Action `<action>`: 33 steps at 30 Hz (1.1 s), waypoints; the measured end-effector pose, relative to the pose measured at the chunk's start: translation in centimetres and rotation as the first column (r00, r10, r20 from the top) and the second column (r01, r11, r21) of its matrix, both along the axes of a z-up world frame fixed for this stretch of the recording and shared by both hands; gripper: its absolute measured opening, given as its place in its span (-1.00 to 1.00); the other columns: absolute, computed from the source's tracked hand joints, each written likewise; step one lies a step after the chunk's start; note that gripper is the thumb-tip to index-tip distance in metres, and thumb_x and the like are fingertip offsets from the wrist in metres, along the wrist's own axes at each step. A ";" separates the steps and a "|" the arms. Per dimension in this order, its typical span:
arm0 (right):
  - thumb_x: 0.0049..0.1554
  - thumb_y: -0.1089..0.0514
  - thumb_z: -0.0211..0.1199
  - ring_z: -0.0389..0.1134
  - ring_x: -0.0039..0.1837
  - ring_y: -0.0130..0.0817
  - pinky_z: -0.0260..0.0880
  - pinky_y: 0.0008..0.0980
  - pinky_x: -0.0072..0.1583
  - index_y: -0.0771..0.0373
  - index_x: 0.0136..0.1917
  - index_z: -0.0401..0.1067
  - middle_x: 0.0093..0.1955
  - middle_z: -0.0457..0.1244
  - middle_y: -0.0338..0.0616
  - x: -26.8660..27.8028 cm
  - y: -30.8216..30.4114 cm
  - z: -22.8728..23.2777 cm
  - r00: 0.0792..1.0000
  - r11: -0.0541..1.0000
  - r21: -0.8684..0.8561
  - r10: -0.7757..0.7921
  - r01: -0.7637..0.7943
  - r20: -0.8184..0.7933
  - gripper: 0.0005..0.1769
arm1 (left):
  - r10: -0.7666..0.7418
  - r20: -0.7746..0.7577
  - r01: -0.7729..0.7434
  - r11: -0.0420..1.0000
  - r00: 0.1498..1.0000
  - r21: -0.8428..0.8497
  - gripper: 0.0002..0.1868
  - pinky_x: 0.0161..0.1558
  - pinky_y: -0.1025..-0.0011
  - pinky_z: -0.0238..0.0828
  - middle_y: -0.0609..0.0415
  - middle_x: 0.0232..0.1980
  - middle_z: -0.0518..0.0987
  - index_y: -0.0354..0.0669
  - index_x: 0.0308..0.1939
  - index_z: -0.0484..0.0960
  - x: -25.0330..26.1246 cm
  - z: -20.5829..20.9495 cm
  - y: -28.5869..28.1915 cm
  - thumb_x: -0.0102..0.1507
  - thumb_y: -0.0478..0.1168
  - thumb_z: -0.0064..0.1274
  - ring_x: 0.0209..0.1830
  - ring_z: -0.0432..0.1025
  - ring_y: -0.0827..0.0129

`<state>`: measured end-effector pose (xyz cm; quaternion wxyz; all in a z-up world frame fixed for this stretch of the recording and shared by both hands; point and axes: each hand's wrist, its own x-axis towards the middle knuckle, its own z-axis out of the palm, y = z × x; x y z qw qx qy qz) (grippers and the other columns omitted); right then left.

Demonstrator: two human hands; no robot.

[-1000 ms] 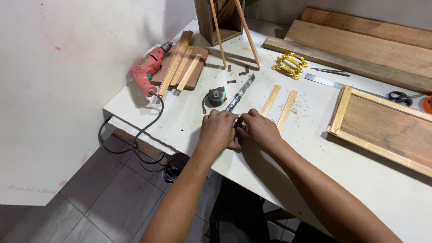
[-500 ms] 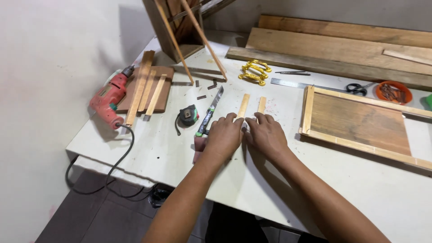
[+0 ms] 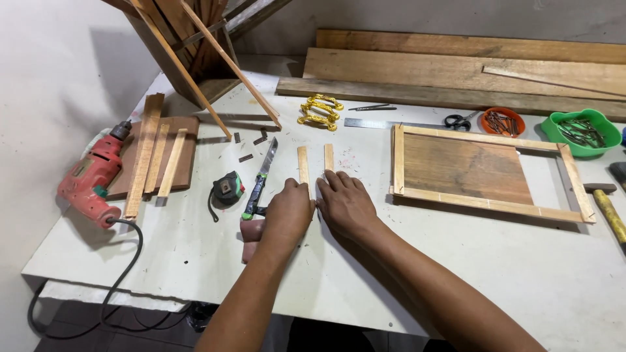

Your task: The person assembles a small wooden frame on a workbench. They measure a wood strip with a tape measure, position thin wood pieces around a panel, drive nails with a hammer, and cut and trim small wood strips with a knife, arranging the cut pieces on the bench.

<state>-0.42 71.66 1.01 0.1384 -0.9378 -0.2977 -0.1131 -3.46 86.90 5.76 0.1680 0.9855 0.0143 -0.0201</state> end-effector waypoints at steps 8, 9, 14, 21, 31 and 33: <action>0.22 -0.03 0.10 0.16 0.44 0.09 0.16 0.04 0.37 0.32 0.42 0.31 0.49 0.14 0.15 -0.1 -0.4 1.3 1.000 1.000 -0.002 -0.007 0.007 -0.026 -0.42 | 0.017 0.030 -0.018 1.000 0.999 0.011 -0.55 -0.05 0.11 0.56 -0.17 0.12 0.47 -0.25 0.08 0.57 -0.5 0.5 -0.5 0.26 -0.02 0.19 -0.08 0.58 -0.06; 0.22 -0.03 0.10 0.17 0.43 0.10 0.16 0.05 0.35 0.34 0.42 0.30 0.49 0.14 0.17 -0.1 -0.6 1.2 1.000 1.000 0.014 -0.002 0.002 -0.022 -0.41 | 0.025 0.022 -0.026 0.999 0.999 0.029 -0.52 -0.06 0.11 0.55 -0.15 0.14 0.46 -0.24 0.12 0.55 -0.8 1.2 -0.9 0.25 -0.01 0.20 -0.08 0.58 -0.05; 0.17 0.09 0.13 0.21 0.42 0.10 0.20 0.04 0.37 0.31 0.38 0.37 0.45 0.19 0.15 0.2 -3.6 -0.4 0.989 0.998 0.058 -0.007 -0.002 0.151 -0.47 | -0.127 0.268 0.126 0.992 0.955 0.022 -0.48 -0.05 0.12 0.49 -0.06 0.18 0.51 -0.13 0.22 0.55 -0.1 0.0 -3.0 0.20 -0.09 0.22 -0.06 0.58 0.09; 0.07 0.27 0.27 0.31 0.19 -0.02 0.32 -0.06 0.21 0.25 0.15 0.49 0.22 0.30 0.00 -2.8 -11.0 5.0 0.973 0.971 0.237 -0.048 -0.008 0.227 -0.66 | -0.261 0.436 0.318 0.946 0.861 -0.062 -0.50 0.02 0.12 0.40 0.02 0.22 0.54 -0.04 0.21 0.59 0.5 1.3 -9.9 0.17 -0.14 0.21 0.07 0.55 0.17; 0.04 0.29 0.33 0.29 -0.02 -0.03 0.33 -0.09 0.03 0.24 -0.06 0.46 -0.13 0.22 -0.06 -5.2 -21.9 5.9 0.962 0.934 0.333 -0.201 0.131 0.185 -0.84 | -0.427 0.429 0.506 0.859 0.796 -0.085 -0.53 0.07 0.16 0.36 0.08 0.16 0.58 -0.03 0.16 0.64 0.7 2.6 -20.8 0.14 -0.15 0.22 0.01 0.54 0.20; 0.03 0.33 0.30 0.31 -0.02 -0.02 0.35 -0.10 0.01 0.27 -0.05 0.44 -0.12 0.22 -0.04 -5.7 -23.8 5.9 0.962 0.918 0.372 -0.211 0.135 0.171 -0.81 | -0.476 0.464 0.560 0.827 0.747 -0.052 -0.54 0.05 0.16 0.35 0.10 0.11 0.60 -0.04 0.13 0.65 0.7 2.5 -22.8 0.14 -0.14 0.23 -0.01 0.53 0.18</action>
